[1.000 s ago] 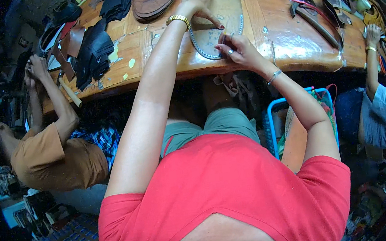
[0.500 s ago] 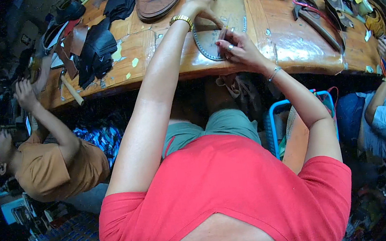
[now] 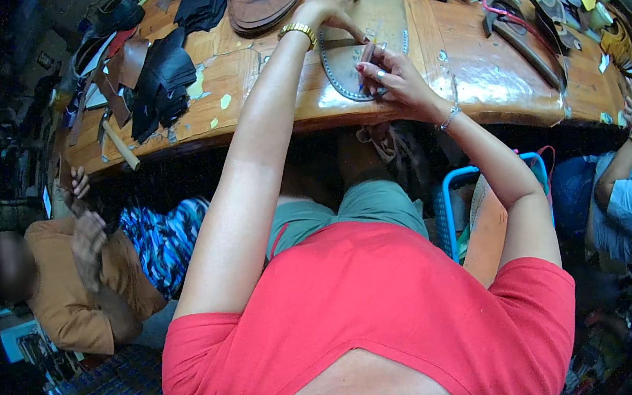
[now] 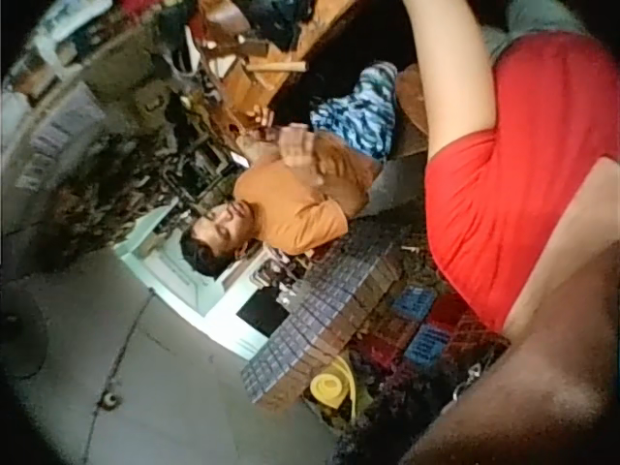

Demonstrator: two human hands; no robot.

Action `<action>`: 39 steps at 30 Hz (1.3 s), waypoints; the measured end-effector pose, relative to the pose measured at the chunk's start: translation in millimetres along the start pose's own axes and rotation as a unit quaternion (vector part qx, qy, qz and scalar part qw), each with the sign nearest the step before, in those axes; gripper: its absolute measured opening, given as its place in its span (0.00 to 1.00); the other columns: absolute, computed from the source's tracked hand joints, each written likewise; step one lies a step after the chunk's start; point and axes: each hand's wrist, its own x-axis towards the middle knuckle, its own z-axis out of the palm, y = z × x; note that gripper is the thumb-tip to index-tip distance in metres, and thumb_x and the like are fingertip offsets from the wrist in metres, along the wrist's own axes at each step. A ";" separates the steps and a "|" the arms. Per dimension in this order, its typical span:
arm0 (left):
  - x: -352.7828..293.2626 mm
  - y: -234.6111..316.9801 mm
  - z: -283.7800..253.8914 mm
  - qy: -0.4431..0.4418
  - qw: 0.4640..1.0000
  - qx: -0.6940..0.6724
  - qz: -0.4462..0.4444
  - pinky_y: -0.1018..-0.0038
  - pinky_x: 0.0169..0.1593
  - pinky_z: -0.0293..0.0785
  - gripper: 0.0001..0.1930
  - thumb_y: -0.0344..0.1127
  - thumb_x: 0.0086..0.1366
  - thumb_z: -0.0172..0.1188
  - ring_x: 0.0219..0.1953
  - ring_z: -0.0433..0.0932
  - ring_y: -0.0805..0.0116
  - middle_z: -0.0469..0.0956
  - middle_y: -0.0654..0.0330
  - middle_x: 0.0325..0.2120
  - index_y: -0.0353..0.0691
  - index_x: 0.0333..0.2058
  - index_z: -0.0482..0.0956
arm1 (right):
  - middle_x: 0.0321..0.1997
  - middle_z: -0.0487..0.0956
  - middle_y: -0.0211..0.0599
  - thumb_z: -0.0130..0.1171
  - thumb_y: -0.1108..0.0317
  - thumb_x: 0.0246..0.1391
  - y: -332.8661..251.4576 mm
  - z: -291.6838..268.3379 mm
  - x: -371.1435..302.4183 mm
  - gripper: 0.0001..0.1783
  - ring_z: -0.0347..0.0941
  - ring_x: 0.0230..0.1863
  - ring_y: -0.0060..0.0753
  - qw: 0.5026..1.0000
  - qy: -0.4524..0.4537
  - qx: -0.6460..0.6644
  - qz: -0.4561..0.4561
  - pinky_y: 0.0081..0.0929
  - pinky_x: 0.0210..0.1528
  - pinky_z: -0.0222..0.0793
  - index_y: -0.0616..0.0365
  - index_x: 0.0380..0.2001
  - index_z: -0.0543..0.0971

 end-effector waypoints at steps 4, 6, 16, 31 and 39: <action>-2.6 -2.3 0.7 0.023 1.000 -0.002 0.021 0.69 0.61 0.60 0.58 0.63 0.25 0.72 0.59 0.65 0.59 0.64 0.53 0.58 0.43 0.59 0.63 | 0.22 0.73 0.31 0.52 0.66 0.60 2.7 4.2 -3.5 0.11 0.68 0.25 0.22 0.958 -0.019 -0.254 -0.129 0.24 0.29 0.65 0.64 0.30 0.72; -7.1 1.2 -4.3 0.013 1.000 0.000 0.015 0.69 0.61 0.61 0.58 0.62 0.25 0.72 0.59 0.65 0.60 0.64 0.53 0.58 0.44 0.59 0.63 | 0.22 0.72 0.31 0.52 0.66 0.60 -4.0 5.8 -3.0 0.10 0.68 0.25 0.22 0.921 -0.035 -0.328 -0.209 0.24 0.29 0.65 0.63 0.30 0.72; -13.9 3.6 -6.5 0.026 1.000 0.005 -0.007 0.68 0.60 0.61 0.58 0.65 0.24 0.71 0.59 0.66 0.60 0.65 0.56 0.58 0.47 0.58 0.65 | 0.23 0.73 0.32 0.53 0.66 0.59 2.1 7.3 3.2 0.10 0.69 0.26 0.22 0.945 -0.036 -0.279 -0.168 0.24 0.30 0.65 0.63 0.30 0.72; 2.2 -12.3 -1.0 0.008 0.999 -0.030 0.016 0.69 0.59 0.63 0.53 0.57 0.29 0.73 0.59 0.65 0.58 0.65 0.54 0.58 0.46 0.58 0.65 | 0.23 0.72 0.31 0.52 0.68 0.60 5.2 11.6 8.1 0.09 0.66 0.26 0.20 0.912 -0.052 -0.337 -0.230 0.23 0.30 0.63 0.63 0.30 0.71; -7.1 -8.6 -8.6 0.028 0.999 -0.011 0.032 0.68 0.58 0.63 0.50 0.58 0.29 0.73 0.57 0.67 0.58 0.67 0.55 0.56 0.51 0.56 0.67 | 0.22 0.72 0.31 0.52 0.69 0.59 0.2 14.0 13.8 0.08 0.67 0.24 0.21 0.985 -0.034 -0.157 -0.069 0.25 0.28 0.65 0.63 0.31 0.71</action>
